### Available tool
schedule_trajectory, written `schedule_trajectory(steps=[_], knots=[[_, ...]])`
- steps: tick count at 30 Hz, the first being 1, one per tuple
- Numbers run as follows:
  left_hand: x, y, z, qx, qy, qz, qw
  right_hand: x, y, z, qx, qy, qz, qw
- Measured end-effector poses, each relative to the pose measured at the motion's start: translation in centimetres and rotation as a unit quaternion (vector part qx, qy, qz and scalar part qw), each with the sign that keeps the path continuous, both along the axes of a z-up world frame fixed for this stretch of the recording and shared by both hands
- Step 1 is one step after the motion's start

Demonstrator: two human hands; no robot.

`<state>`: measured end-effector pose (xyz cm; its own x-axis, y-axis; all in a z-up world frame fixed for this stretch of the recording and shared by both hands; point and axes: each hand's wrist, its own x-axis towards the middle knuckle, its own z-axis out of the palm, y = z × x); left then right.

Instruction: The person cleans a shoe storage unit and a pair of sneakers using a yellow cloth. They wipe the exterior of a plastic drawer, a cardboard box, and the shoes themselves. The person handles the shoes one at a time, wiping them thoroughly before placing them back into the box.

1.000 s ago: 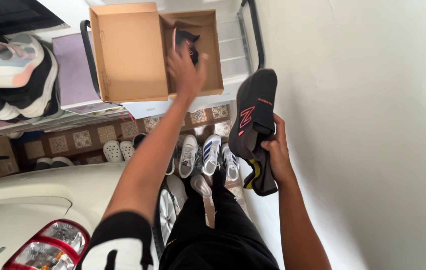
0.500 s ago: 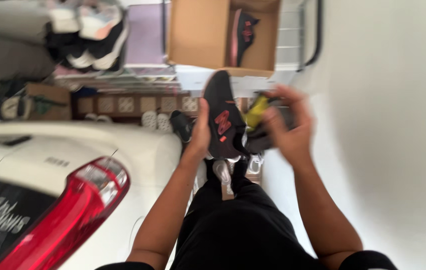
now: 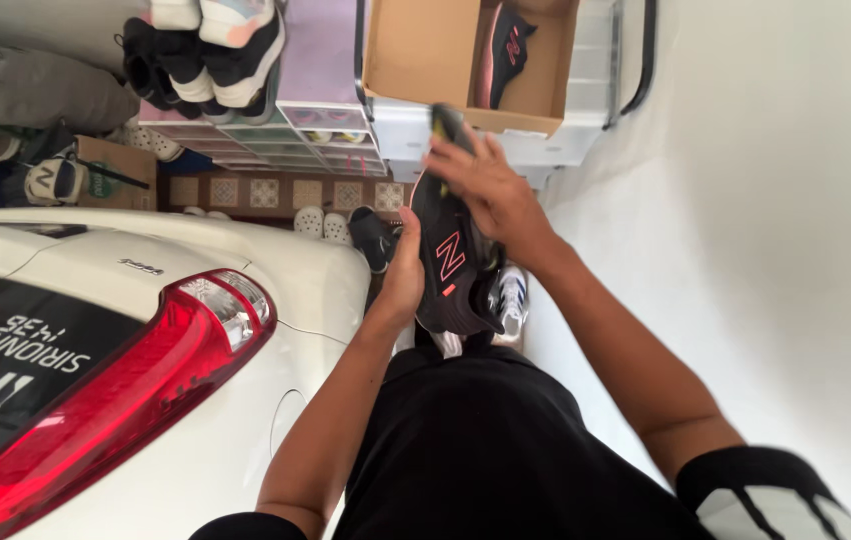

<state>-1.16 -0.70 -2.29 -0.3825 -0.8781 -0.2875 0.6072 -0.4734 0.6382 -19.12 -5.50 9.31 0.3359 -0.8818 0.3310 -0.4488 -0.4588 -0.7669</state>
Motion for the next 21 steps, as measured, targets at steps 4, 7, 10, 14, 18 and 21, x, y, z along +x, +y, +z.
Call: schedule_trajectory(steps=[4,7,10,14,18,21], knots=[[0.1,-0.5,-0.5,-0.011,-0.095,0.023,0.995,2.0,2.9,-0.2,-0.062,0.028,0.085,0.994],[0.5,0.4,1.5,0.011,-0.035,0.006,0.999,0.1,1.0,-0.2,-0.093,0.105,0.054,0.989],[0.4,0.9,4.5,0.078,-0.013,-0.006,0.997,-2.2,-0.8,1.5,0.201,-0.165,-0.218,0.940],[0.8,2.4,5.2,0.082,-0.006,0.038,0.996,1.1,2.0,0.3,0.063,-0.262,-0.098,0.958],[1.1,0.2,4.9,0.057,0.042,0.078,0.994,2.7,6.4,-0.8,0.123,-0.203,-0.005,0.971],[2.6,0.4,4.6,0.144,0.061,0.035,0.987,1.9,9.4,-1.1,0.242,-0.233,-0.076,0.939]])
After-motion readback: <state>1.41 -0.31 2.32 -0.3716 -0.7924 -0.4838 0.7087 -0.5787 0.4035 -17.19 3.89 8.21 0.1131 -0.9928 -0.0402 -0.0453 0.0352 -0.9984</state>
